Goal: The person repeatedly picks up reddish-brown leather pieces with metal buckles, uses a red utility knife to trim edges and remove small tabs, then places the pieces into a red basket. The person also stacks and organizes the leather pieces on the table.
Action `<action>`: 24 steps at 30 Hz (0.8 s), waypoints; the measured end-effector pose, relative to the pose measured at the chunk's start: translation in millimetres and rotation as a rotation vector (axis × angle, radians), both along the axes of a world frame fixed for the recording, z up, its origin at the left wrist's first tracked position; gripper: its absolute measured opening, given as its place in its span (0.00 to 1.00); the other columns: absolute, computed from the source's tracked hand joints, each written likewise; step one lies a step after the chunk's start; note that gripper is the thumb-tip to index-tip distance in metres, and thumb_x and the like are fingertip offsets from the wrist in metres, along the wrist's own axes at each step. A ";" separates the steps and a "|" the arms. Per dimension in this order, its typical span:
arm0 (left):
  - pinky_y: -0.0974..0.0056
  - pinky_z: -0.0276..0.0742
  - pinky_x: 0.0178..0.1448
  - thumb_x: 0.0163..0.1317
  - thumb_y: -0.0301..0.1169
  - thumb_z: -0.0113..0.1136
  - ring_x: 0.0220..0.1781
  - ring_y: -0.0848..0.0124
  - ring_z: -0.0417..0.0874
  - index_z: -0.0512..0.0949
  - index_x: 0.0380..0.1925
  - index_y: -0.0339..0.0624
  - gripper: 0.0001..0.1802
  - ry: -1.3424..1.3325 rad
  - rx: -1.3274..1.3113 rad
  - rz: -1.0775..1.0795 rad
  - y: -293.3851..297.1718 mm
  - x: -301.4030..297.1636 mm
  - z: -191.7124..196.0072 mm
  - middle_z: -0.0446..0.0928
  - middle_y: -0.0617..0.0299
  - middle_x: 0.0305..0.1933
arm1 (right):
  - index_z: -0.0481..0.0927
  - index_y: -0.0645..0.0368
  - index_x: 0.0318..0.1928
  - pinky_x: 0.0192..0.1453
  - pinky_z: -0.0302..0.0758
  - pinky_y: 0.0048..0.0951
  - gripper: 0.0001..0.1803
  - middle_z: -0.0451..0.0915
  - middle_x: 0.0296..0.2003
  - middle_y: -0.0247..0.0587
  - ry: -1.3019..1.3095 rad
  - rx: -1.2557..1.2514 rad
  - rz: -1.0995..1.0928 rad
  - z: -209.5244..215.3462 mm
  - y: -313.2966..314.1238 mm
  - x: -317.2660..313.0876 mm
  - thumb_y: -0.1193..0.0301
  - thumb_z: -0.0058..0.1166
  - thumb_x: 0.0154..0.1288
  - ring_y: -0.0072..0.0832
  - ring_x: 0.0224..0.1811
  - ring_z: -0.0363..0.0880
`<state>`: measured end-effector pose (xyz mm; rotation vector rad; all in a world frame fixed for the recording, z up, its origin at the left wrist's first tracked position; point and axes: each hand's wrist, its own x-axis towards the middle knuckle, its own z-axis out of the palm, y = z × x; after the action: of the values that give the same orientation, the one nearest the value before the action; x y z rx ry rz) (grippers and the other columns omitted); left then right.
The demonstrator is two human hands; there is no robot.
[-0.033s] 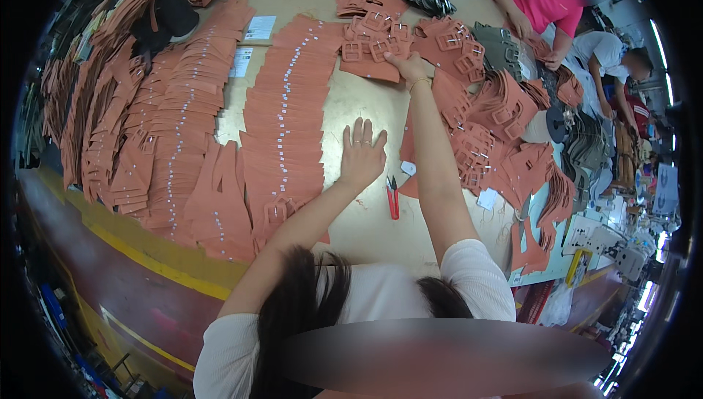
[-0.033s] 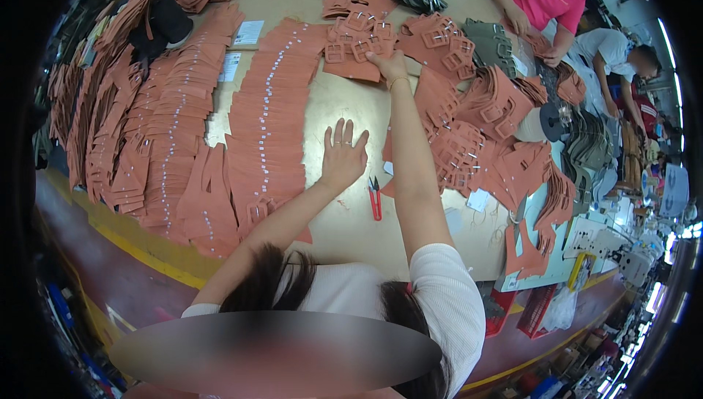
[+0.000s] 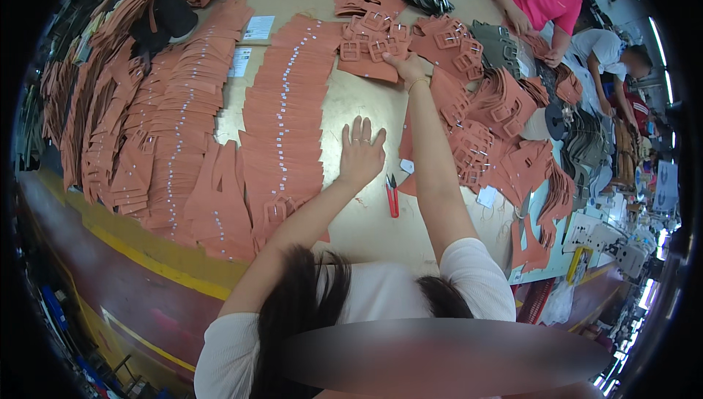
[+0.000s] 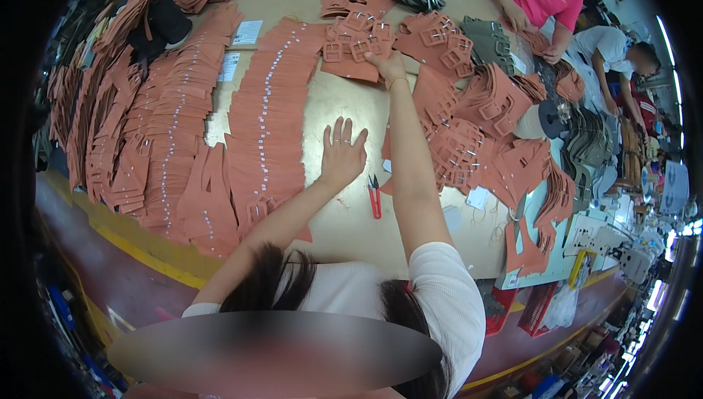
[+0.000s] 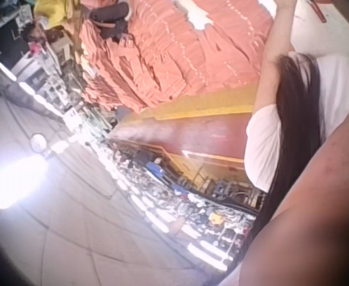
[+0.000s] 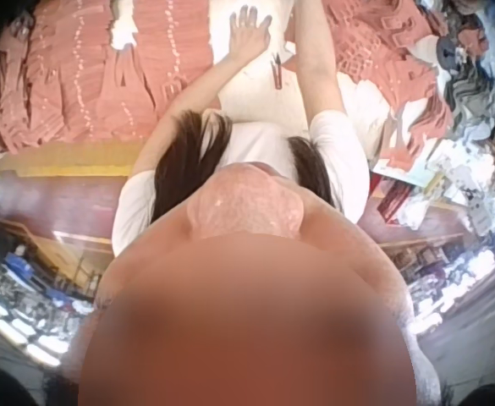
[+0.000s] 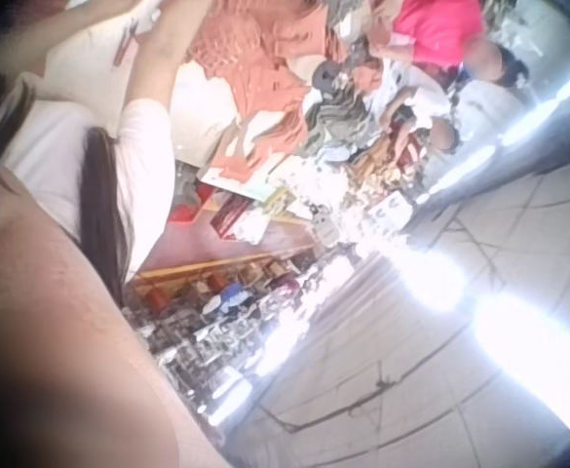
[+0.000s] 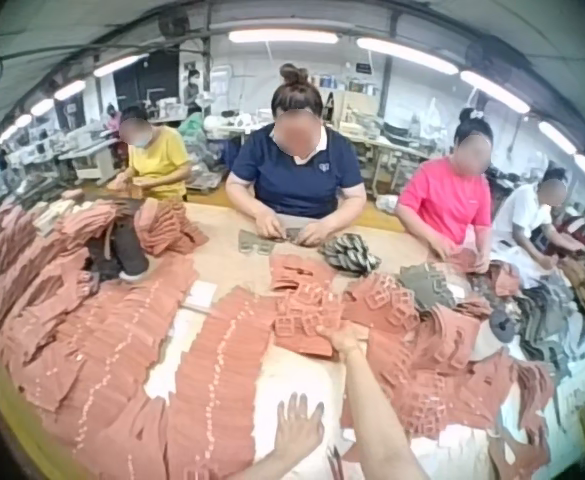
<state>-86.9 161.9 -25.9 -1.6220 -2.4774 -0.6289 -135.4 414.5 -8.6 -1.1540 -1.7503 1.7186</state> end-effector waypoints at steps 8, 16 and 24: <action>0.40 0.50 0.71 0.57 0.38 0.56 0.70 0.47 0.61 0.76 0.54 0.47 0.23 -0.026 -0.043 0.009 -0.1 1.5 -6.2 0.69 0.42 0.61 | 0.76 0.71 0.51 0.46 0.80 0.30 0.29 0.82 0.46 0.47 -0.118 -0.056 0.231 13.3 -51.2 59.4 0.69 0.73 0.51 0.29 0.44 0.82; 0.52 0.65 0.66 0.57 0.44 0.62 0.61 0.47 0.71 0.77 0.50 0.35 0.27 -0.416 -0.219 -0.207 -59.0 23.3 26.2 0.72 0.41 0.57 | 0.67 0.63 0.61 0.57 0.75 0.41 0.45 0.72 0.57 0.57 -0.585 0.517 0.309 42.8 -127.6 123.2 0.54 0.72 0.47 0.47 0.53 0.77; 0.54 0.68 0.61 0.57 0.36 0.62 0.57 0.52 0.72 0.79 0.47 0.36 0.20 -0.480 -0.140 -0.183 -73.8 18.5 39.3 0.74 0.47 0.52 | 0.69 0.55 0.58 0.55 0.71 0.45 0.39 0.69 0.52 0.48 -0.370 1.028 0.189 42.0 -173.5 128.9 0.59 0.71 0.46 0.49 0.54 0.71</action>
<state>-68.5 88.1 13.4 -1.9613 -2.7653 -0.9928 -6.5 241.0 33.4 -0.8340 -2.5284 0.4564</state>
